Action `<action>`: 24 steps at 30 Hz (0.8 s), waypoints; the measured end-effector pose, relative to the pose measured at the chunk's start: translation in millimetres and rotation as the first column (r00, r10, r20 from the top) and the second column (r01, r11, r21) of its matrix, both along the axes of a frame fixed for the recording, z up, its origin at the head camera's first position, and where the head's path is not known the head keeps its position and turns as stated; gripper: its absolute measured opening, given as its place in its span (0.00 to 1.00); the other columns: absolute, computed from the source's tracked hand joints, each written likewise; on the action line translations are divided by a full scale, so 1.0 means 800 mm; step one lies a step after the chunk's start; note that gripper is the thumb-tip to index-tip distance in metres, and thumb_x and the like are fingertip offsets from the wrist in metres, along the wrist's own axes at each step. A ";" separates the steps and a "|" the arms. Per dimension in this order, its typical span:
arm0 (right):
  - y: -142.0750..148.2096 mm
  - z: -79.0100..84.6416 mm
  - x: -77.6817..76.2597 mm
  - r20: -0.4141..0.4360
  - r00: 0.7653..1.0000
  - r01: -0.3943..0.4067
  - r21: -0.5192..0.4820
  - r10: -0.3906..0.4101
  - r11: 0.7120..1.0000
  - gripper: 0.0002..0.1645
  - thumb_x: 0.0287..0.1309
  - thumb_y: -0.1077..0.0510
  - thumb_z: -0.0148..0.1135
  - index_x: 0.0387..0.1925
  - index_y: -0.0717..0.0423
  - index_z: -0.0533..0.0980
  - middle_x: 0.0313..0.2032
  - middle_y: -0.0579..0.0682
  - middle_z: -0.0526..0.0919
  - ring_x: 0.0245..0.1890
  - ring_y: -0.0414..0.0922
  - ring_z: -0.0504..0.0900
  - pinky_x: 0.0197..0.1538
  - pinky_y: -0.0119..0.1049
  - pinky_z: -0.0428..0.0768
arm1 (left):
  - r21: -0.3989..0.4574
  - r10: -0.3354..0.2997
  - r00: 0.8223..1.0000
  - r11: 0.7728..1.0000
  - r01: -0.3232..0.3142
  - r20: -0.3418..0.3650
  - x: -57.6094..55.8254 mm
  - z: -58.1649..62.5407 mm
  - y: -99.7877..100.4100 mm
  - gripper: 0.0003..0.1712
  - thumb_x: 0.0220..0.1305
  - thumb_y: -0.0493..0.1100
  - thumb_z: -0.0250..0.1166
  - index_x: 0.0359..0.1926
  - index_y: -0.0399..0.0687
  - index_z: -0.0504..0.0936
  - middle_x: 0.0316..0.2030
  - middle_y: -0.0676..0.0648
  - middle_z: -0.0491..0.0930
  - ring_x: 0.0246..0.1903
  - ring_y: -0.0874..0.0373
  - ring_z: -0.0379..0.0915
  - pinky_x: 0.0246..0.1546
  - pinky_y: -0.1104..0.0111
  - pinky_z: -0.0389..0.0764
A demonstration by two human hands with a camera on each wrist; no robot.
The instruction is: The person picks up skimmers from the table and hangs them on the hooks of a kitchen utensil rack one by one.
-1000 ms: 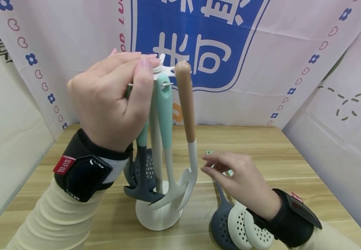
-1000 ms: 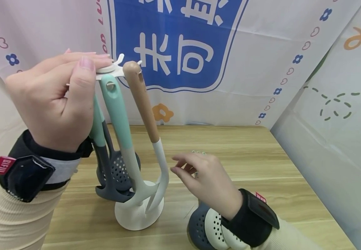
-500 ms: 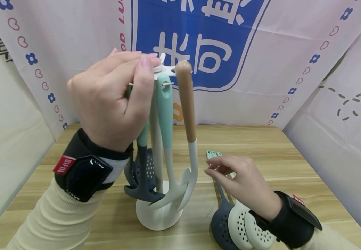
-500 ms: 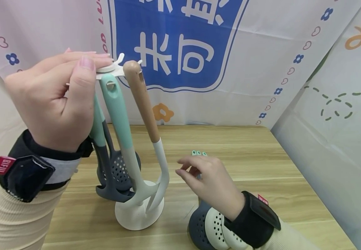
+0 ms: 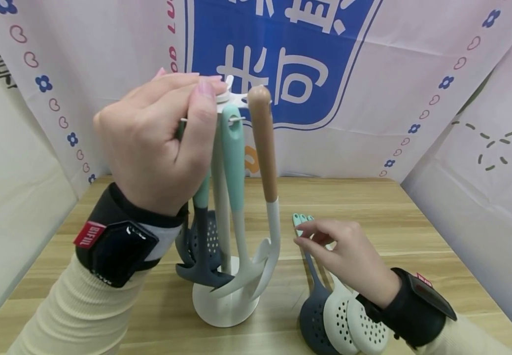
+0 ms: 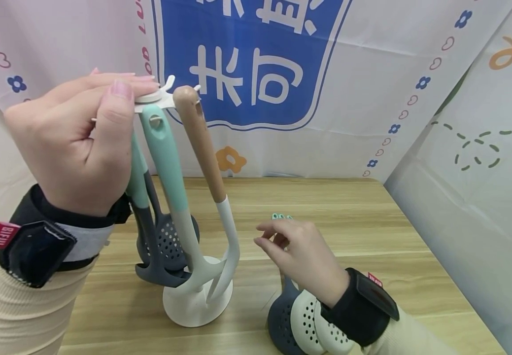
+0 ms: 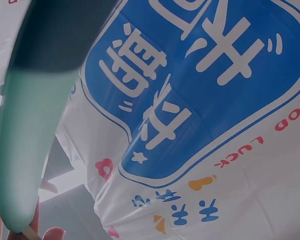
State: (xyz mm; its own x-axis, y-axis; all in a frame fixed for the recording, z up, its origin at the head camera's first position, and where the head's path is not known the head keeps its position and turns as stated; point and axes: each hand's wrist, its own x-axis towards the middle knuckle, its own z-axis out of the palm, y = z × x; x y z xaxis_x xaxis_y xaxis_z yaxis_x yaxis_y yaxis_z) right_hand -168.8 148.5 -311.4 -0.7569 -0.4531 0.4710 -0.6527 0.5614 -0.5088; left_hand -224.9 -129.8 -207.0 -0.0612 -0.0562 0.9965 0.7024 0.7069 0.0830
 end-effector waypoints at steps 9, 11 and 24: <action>0.006 -0.004 -0.006 0.023 0.999 0.038 0.029 -0.039 0.999 0.08 0.62 0.65 0.72 0.44 0.60 0.87 0.36 0.49 0.93 0.31 0.38 0.87 0.37 0.31 0.87 | -0.003 -0.022 0.999 1.000 0.022 -0.025 -0.037 -0.018 -0.018 0.17 0.71 0.52 0.58 0.37 0.69 0.94 0.44 0.67 0.91 0.37 0.60 0.92 0.47 0.63 0.90; 0.008 -0.005 -0.007 0.033 0.998 0.051 0.031 -0.052 0.998 0.08 0.63 0.66 0.71 0.44 0.61 0.87 0.35 0.49 0.92 0.31 0.37 0.87 0.37 0.31 0.87 | -0.002 -0.011 1.000 1.000 0.011 -0.025 -0.038 -0.019 -0.018 0.17 0.71 0.53 0.58 0.37 0.69 0.94 0.44 0.67 0.91 0.36 0.60 0.92 0.47 0.62 0.90; 0.024 -0.012 -0.017 0.132 0.983 0.123 0.061 -0.130 0.991 0.13 0.66 0.61 0.70 0.50 0.61 0.86 0.37 0.48 0.92 0.32 0.37 0.84 0.36 0.29 0.84 | -0.008 -0.018 1.000 1.000 0.018 -0.013 -0.075 -0.035 -0.037 0.11 0.68 0.54 0.64 0.38 0.74 0.93 0.45 0.68 0.89 0.40 0.60 0.92 0.48 0.59 0.90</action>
